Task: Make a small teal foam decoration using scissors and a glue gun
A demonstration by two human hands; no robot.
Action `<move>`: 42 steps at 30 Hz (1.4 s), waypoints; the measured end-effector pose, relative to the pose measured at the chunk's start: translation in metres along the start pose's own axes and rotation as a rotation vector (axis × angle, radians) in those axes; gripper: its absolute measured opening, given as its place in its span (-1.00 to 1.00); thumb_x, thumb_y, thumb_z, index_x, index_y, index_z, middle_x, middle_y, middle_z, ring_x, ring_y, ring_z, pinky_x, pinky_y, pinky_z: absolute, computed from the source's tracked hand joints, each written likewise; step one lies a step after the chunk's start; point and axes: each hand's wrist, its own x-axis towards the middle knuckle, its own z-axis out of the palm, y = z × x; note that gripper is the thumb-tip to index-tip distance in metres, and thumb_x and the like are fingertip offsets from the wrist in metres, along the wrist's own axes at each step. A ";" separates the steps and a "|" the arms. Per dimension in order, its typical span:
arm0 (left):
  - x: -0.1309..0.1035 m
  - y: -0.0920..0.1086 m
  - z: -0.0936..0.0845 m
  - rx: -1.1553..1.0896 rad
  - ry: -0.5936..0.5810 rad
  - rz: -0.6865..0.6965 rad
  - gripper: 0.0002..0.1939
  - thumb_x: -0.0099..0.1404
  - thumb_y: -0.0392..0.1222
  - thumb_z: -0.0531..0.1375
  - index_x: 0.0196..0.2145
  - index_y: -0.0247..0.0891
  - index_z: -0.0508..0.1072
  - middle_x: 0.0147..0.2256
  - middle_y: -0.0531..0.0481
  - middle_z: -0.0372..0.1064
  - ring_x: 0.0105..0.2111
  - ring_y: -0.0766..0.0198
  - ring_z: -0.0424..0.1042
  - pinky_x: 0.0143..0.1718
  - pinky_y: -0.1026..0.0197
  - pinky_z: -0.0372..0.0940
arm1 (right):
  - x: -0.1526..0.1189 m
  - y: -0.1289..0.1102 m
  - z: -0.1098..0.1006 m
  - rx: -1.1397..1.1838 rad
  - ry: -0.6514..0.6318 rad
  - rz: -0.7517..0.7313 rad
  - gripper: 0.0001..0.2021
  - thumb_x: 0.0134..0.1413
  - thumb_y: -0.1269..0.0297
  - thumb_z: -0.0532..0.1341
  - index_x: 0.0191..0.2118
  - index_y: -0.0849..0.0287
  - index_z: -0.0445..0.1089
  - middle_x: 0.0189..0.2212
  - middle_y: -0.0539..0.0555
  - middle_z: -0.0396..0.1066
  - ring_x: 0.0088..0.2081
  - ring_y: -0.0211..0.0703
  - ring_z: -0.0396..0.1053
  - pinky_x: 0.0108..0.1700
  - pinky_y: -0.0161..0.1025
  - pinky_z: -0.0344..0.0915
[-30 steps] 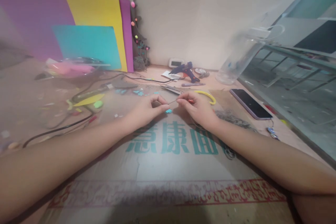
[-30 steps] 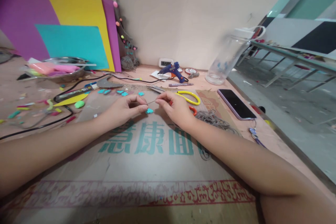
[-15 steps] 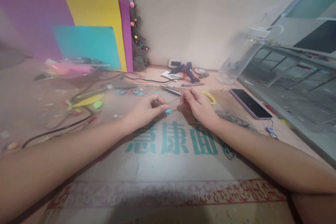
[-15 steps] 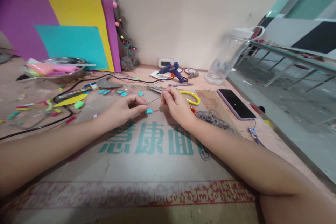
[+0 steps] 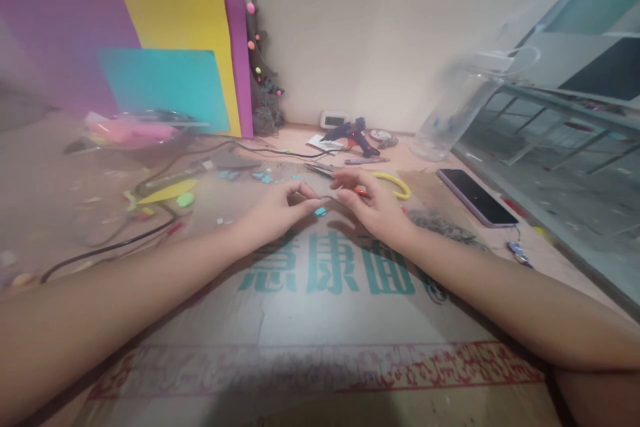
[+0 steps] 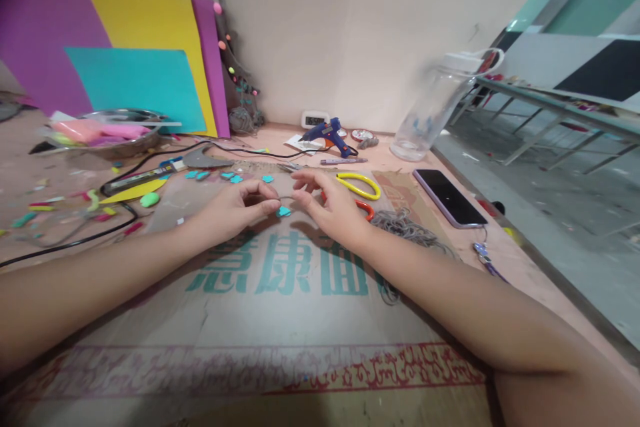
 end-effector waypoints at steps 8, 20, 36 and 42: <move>0.000 0.000 0.000 -0.014 0.013 -0.025 -0.67 0.23 0.11 0.23 -0.34 -0.26 0.43 -0.38 0.01 0.45 -0.40 0.27 0.39 -0.37 0.25 0.25 | 0.002 0.003 0.001 -0.171 -0.104 0.002 -0.76 0.24 0.17 0.19 -0.07 0.14 0.47 -0.26 0.07 0.54 -0.20 -0.11 0.45 -0.11 -0.14 0.31; 0.001 0.002 0.002 0.023 -0.029 0.059 -0.58 0.21 -0.01 0.28 -0.01 -0.22 0.46 -0.02 -0.13 0.46 -0.06 0.12 0.44 -0.05 0.11 0.33 | -0.003 -0.005 0.005 0.181 -0.104 0.197 -0.84 0.24 0.18 0.16 -0.26 0.13 0.40 -0.50 -0.06 0.47 -0.51 -0.27 0.37 -0.43 -0.29 0.29; -0.002 0.010 0.000 0.249 -0.048 0.208 -0.80 0.31 -0.11 0.17 -0.38 -0.22 0.52 -0.34 -0.01 0.49 -0.24 0.17 0.41 -0.16 0.15 0.22 | -0.002 -0.018 0.007 -0.050 -0.124 -0.013 -0.88 0.22 0.30 0.18 -0.29 0.13 0.46 -0.38 0.00 0.54 -0.31 -0.19 0.48 -0.18 -0.22 0.36; -0.003 0.012 0.002 0.289 -0.046 0.203 -0.78 0.34 -0.12 0.10 -0.31 -0.25 0.49 -0.28 -0.06 0.48 -0.20 0.14 0.40 -0.14 0.13 0.21 | -0.004 -0.017 0.006 0.079 -0.126 0.082 -0.88 0.24 0.28 0.16 -0.28 0.13 0.44 -0.43 -0.03 0.53 -0.36 -0.21 0.48 -0.24 -0.24 0.37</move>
